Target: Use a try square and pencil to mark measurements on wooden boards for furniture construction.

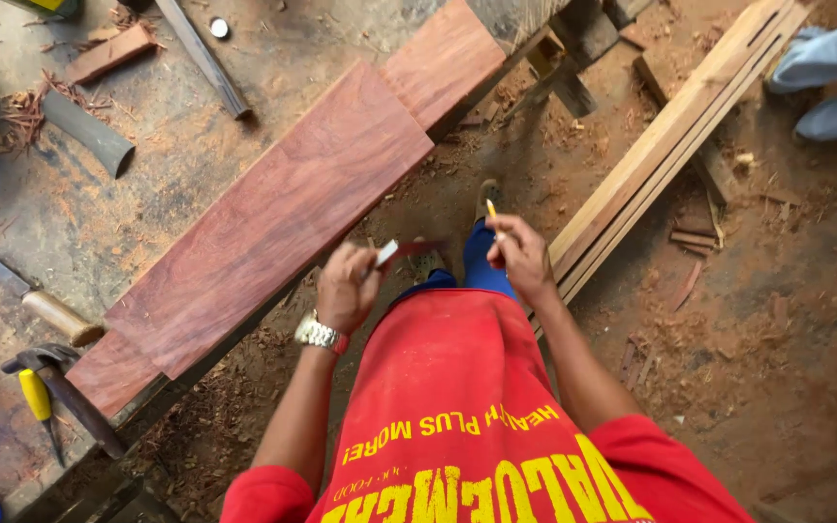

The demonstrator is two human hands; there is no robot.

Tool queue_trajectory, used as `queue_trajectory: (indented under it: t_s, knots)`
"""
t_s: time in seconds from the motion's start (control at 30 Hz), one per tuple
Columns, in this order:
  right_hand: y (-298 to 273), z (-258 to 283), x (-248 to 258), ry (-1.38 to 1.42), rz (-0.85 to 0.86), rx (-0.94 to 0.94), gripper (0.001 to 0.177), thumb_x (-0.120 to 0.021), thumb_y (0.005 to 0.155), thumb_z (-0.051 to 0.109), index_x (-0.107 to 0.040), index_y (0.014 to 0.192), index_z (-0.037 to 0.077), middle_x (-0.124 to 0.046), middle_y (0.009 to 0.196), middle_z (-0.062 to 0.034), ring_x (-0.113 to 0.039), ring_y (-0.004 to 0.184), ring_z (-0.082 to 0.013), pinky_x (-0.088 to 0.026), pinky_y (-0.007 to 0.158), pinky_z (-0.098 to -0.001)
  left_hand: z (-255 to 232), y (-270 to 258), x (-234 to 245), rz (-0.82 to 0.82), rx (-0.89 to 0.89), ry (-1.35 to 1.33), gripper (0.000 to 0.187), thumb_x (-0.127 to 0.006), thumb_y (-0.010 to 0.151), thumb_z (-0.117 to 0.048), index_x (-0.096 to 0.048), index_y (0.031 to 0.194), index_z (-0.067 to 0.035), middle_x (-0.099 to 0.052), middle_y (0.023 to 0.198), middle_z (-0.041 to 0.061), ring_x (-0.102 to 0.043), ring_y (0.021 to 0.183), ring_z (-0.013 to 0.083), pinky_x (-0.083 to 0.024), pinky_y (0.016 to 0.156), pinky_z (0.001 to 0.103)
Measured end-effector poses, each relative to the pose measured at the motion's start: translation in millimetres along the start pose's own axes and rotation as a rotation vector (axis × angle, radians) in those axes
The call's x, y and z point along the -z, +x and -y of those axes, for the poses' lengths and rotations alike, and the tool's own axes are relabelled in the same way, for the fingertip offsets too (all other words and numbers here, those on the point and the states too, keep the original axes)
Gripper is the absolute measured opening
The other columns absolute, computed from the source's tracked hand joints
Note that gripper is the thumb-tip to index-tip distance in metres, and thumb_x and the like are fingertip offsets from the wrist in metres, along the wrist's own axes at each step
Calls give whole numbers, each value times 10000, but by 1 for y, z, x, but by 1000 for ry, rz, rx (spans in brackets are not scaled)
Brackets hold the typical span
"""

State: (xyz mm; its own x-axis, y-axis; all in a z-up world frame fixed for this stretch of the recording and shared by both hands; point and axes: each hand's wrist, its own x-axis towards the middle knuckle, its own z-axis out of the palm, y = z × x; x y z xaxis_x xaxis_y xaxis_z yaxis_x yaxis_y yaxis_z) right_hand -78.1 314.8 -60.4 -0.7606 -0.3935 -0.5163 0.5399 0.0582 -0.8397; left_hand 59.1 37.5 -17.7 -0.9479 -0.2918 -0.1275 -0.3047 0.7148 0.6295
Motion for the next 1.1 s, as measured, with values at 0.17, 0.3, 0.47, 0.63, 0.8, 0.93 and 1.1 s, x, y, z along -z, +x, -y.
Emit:
queue_trajectory:
  t_s: [0.17,0.3,0.47,0.63,0.8,0.93,1.1]
  knots:
    - [-31,35,-6,-525,114,338,228,-575,998,91,-715,1173,44,-706,908,-81,-655,790,-165,-532,712,-299,-15,-3,-3,112,57,-552,151,-723,931,-166,-750,1037,-61,-681,900,11,-614,814,95,-508,711,257]
    - [-33,82,-25,-811,261,762,348,-804,849,212,-673,1104,16,-669,974,-148,-663,880,-326,-537,766,-402,-42,22,12,175,148,-744,231,-751,924,-208,-758,1089,-47,-723,929,23,-628,849,87,-521,756,264]
    - [13,98,3,-963,193,701,407,-878,784,252,-659,1037,20,-641,914,-123,-640,803,-290,-533,709,-397,-56,56,4,45,190,-799,284,-713,954,-260,-741,1145,-52,-749,959,26,-654,863,85,-545,772,277]
    - [84,111,51,-886,73,506,488,-910,768,328,-647,1047,26,-643,895,-61,-590,766,-176,-523,689,-352,-75,62,36,-302,215,-704,313,-674,990,-278,-728,1206,-57,-767,1035,45,-705,939,103,-572,835,286]
    - [156,162,49,-742,-144,297,445,-885,962,291,-560,1076,10,-627,906,-85,-610,661,-192,-502,528,-343,-52,27,70,-688,461,-571,305,-689,977,-294,-742,1183,-75,-765,1058,63,-725,908,134,-588,785,288]
    - [216,156,39,-595,-148,374,382,-864,974,197,-523,988,25,-648,910,-98,-648,697,-163,-516,543,-283,2,-30,93,-837,944,-541,320,-661,974,-344,-741,1235,-176,-793,1010,64,-623,700,215,-515,576,344]
    - [254,139,22,-611,-265,518,383,-900,978,151,-544,1032,21,-673,973,-99,-654,745,-164,-563,631,-290,117,-126,90,-1244,1000,-68,323,-666,1004,-334,-700,1211,-88,-773,1098,96,-729,936,161,-611,722,287]
